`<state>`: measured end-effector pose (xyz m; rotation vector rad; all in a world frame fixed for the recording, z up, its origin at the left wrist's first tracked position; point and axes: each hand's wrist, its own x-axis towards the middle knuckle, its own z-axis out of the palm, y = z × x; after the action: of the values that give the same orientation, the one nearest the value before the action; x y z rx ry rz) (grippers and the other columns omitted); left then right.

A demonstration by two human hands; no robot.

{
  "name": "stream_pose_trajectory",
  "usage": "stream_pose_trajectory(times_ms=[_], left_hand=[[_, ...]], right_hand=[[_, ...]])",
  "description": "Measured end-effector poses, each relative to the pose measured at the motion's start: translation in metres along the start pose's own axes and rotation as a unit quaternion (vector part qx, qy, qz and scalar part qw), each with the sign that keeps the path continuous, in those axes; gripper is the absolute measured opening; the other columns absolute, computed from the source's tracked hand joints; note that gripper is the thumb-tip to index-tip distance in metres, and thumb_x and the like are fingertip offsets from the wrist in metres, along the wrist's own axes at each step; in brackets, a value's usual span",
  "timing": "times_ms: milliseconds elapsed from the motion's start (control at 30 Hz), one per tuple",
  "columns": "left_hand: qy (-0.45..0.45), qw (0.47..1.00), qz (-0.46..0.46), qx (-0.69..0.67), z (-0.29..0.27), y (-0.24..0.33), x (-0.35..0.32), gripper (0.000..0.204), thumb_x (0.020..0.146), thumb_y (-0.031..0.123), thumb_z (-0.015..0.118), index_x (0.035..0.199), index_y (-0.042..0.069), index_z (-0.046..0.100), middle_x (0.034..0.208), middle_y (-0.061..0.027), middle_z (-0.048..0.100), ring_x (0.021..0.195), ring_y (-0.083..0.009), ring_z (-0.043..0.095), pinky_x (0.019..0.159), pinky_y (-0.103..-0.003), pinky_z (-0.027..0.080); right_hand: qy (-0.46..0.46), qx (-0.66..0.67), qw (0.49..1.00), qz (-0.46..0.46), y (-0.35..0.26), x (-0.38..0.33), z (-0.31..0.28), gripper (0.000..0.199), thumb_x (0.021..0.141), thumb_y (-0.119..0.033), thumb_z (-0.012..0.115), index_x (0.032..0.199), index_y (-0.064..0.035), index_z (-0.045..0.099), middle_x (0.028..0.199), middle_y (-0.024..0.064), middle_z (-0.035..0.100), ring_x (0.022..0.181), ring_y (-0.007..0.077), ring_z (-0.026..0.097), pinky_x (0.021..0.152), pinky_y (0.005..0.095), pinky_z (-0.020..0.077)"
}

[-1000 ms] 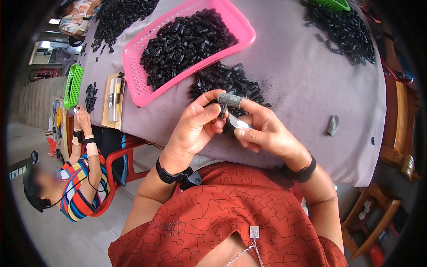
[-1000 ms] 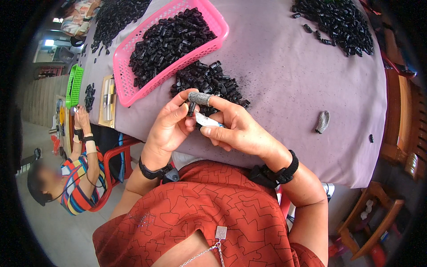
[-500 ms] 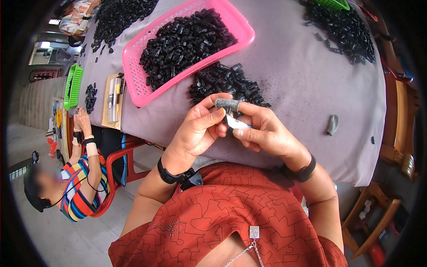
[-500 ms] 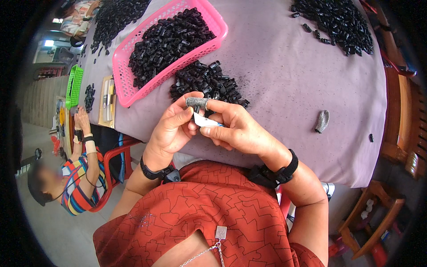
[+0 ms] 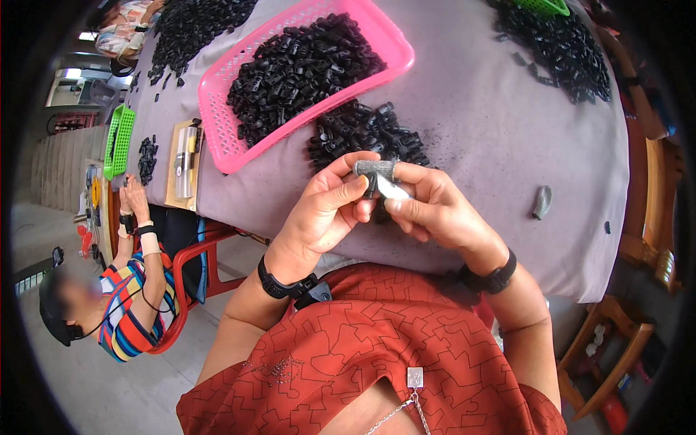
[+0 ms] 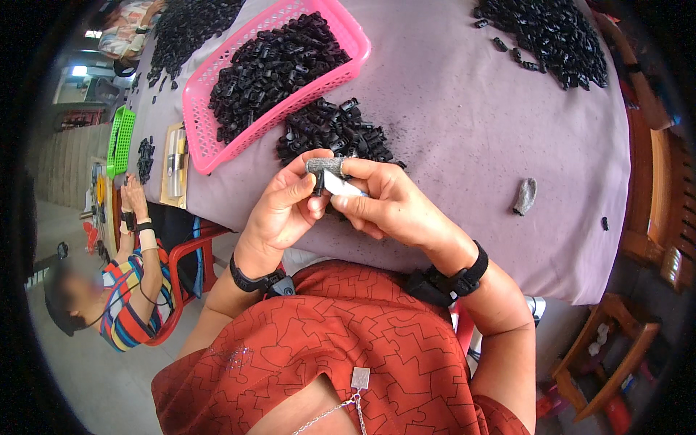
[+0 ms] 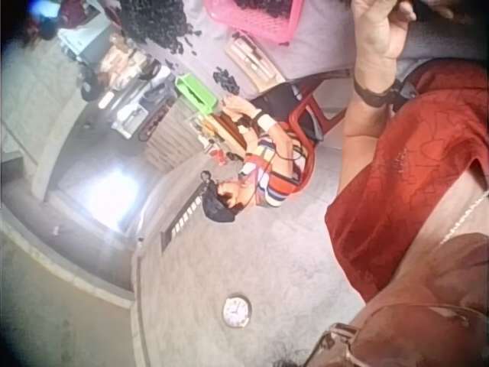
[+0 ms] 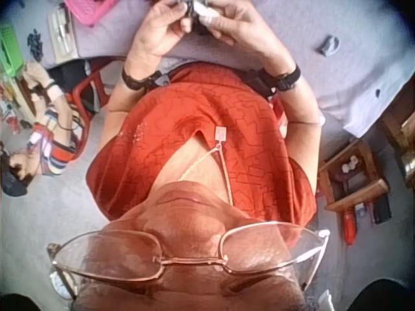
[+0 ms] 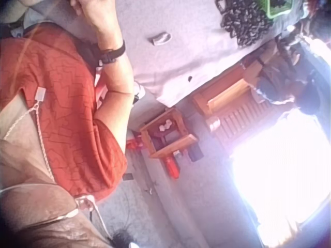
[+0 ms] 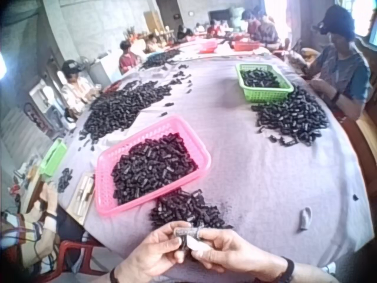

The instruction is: Sorting and inspecting small black plastic components at a work table.

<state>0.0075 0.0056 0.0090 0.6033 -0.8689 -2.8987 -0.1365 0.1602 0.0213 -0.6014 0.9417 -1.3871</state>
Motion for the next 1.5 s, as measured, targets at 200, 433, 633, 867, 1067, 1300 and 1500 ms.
stream_pose_trajectory(times_ms=[200,433,633,867,1067,1300,1500], left_hand=[[0.024,1.000,0.004,0.014,-0.001,0.003,-0.001,0.036,0.091,0.009,0.064,0.126,0.006,0.053,0.093,-0.0032,0.064,0.069,-0.0090,0.061,0.061,-0.023,0.054],[0.029,0.999,0.002,0.034,0.004,0.003,-0.001,0.041,0.090,0.011,0.066,0.128,0.006,0.051,0.091,-0.0015,0.063,0.067,-0.0063,0.060,0.061,-0.019,0.051],[0.017,1.000,0.001,0.017,0.002,0.003,-0.002,0.036,0.091,0.009,0.065,0.125,0.005,0.054,0.094,-0.0027,0.064,0.069,-0.0084,0.061,0.061,-0.022,0.054],[0.027,1.000,0.002,0.011,0.002,0.002,-0.001,0.036,0.091,0.008,0.065,0.125,0.005,0.054,0.094,-0.0035,0.063,0.070,-0.0093,0.060,0.061,-0.022,0.054],[0.006,0.999,0.007,0.041,-0.001,-0.002,-0.001,0.038,0.092,0.011,0.064,0.127,0.006,0.052,0.090,-0.0016,0.061,0.069,-0.0099,0.058,0.060,-0.022,0.050],[0.032,0.999,0.001,0.007,0.000,0.000,0.000,0.034,0.092,0.009,0.064,0.125,0.006,0.054,0.092,-0.0030,0.063,0.069,-0.0092,0.061,0.061,-0.023,0.053],[0.015,1.000,0.003,0.021,-0.001,-0.002,0.000,0.035,0.092,0.010,0.064,0.125,0.007,0.054,0.092,-0.0023,0.063,0.069,-0.0090,0.060,0.061,-0.023,0.052]], right_hand=[[-0.033,-0.014,0.999,-0.002,-0.001,0.000,0.005,0.056,0.093,-0.016,0.062,0.142,-0.0046,0.037,0.065,-0.0025,0.052,0.049,0.0036,0.042,0.045,0.0191,0.0326],[-0.036,-0.009,0.999,-0.001,0.000,0.000,0.004,0.053,0.095,-0.018,0.061,0.141,-0.0039,0.039,0.066,-0.0021,0.052,0.049,0.0033,0.042,0.045,0.0189,0.0326],[-0.024,-0.009,1.000,0.005,-0.001,-0.001,0.005,0.045,0.096,-0.018,0.059,0.136,-0.0037,0.044,0.065,-0.0022,0.052,0.049,0.0028,0.041,0.045,0.0186,0.0320],[-0.008,-0.027,1.000,-0.004,0.003,0.000,0.003,0.030,0.097,-0.020,0.058,0.122,-0.0035,0.054,0.064,-0.0032,0.052,0.047,0.0024,0.040,0.044,0.0186,0.0311],[0.016,-0.005,1.000,-0.009,0.005,0.002,-0.002,0.025,0.097,-0.023,0.057,0.114,-0.0043,0.060,0.063,-0.0033,0.051,0.047,0.0022,0.041,0.043,0.0183,0.0312],[-0.027,-0.003,1.000,-0.005,0.000,0.000,0.005,0.055,0.093,-0.012,0.062,0.141,-0.0035,0.037,0.067,-0.0013,0.053,0.049,0.0035,0.042,0.045,0.0187,0.0336],[-0.009,-0.018,1.000,-0.004,0.003,0.001,0.001,0.041,0.094,-0.014,0.060,0.132,-0.0025,0.047,0.067,-0.0017,0.053,0.048,0.0035,0.042,0.045,0.0181,0.0328]])
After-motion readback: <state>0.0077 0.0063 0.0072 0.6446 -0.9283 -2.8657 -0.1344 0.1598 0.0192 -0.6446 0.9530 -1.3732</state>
